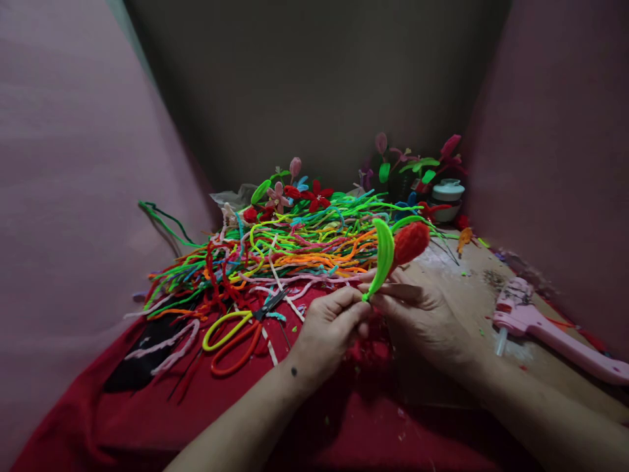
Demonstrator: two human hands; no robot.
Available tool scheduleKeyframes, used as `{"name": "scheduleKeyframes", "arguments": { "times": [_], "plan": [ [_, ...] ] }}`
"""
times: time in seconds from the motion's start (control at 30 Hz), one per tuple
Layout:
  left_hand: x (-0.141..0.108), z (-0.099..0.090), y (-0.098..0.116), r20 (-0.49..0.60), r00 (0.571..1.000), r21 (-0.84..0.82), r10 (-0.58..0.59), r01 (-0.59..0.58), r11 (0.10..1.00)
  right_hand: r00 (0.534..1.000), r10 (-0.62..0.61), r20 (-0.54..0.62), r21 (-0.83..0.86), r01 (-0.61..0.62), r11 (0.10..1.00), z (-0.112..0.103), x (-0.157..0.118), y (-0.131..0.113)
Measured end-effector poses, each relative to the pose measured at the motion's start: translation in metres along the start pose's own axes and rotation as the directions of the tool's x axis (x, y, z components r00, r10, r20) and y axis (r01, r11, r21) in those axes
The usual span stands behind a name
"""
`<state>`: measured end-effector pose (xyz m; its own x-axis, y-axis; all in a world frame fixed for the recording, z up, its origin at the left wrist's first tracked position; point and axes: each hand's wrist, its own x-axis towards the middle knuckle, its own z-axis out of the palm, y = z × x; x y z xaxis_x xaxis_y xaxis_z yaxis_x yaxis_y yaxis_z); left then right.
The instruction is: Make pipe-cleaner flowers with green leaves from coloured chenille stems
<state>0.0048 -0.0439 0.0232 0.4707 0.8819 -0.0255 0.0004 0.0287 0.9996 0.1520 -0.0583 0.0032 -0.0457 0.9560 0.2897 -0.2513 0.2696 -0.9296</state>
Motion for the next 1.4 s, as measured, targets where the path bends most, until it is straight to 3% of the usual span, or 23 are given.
{"name": "scheduleKeyframes", "arguments": {
  "times": [0.13,0.2,0.27,0.3,0.37,0.43,0.47,0.53,0.57,0.63,0.8,1.0,1.17,1.27,1.4],
  "plan": [
    [0.000,-0.011,0.003,0.262,0.953,-0.313,-0.151,0.233,0.921,0.995,0.037,0.097,0.039,-0.041,0.998,-0.006,0.001,-0.005],
    [0.001,-0.017,0.003,0.399,0.902,-0.359,-0.167,0.321,0.876,0.984,0.052,0.168,0.027,-0.057,0.998,-0.008,0.000,-0.005],
    [0.002,-0.020,0.004,0.466,0.869,-0.346,-0.166,0.352,0.870,0.983,0.043,0.177,0.024,-0.048,0.999,-0.009,0.000,-0.003],
    [0.002,-0.020,0.004,0.459,0.873,-0.320,-0.165,0.336,0.886,0.988,0.046,0.150,0.030,-0.051,0.998,-0.008,0.000,-0.002],
    [0.002,-0.016,0.005,0.358,0.922,-0.214,-0.149,0.236,0.948,0.997,0.066,0.049,0.050,-0.068,0.996,-0.005,-0.001,0.002],
    [0.001,-0.011,0.003,0.172,0.984,-0.002,-0.041,0.042,0.999,0.995,0.090,-0.042,0.077,-0.086,0.993,-0.002,-0.001,0.005],
    [0.000,-0.008,0.002,0.072,0.995,0.130,0.064,-0.073,0.989,0.993,0.095,-0.068,0.089,-0.088,0.992,0.000,-0.001,0.007],
    [-0.001,-0.004,-0.003,-0.026,0.954,0.370,0.298,-0.268,0.890,0.992,0.082,-0.093,0.102,-0.072,0.992,0.002,-0.001,0.009],
    [-0.002,-0.002,-0.006,-0.043,0.930,0.435,0.365,-0.311,0.845,0.993,0.066,-0.098,0.090,-0.057,0.994,0.003,0.000,0.009],
    [-0.002,-0.001,-0.009,-0.061,0.918,0.465,0.392,-0.322,0.825,0.994,0.022,-0.110,0.027,-0.019,0.999,0.003,0.000,0.007],
    [-0.001,-0.001,0.000,-0.084,0.986,0.196,0.146,-0.128,0.972,0.997,0.055,-0.060,-0.002,-0.055,0.998,0.000,0.000,0.003],
    [0.001,-0.003,0.003,0.043,0.998,-0.133,-0.054,0.059,0.989,0.992,0.127,0.024,0.093,-0.129,0.987,-0.001,0.002,-0.003],
    [0.003,-0.007,-0.004,0.327,0.940,-0.452,-0.099,0.247,0.857,0.975,0.189,0.115,0.196,-0.209,0.958,-0.003,0.004,-0.005],
    [0.005,-0.011,-0.006,0.445,0.891,-0.486,-0.088,0.323,0.812,0.970,0.182,0.159,0.179,-0.209,0.961,-0.006,0.005,-0.004],
    [0.007,-0.016,-0.008,0.486,0.870,-0.475,-0.084,0.343,0.810,0.966,0.173,0.192,0.096,-0.194,0.976,-0.009,0.005,-0.006]
  ]
}}
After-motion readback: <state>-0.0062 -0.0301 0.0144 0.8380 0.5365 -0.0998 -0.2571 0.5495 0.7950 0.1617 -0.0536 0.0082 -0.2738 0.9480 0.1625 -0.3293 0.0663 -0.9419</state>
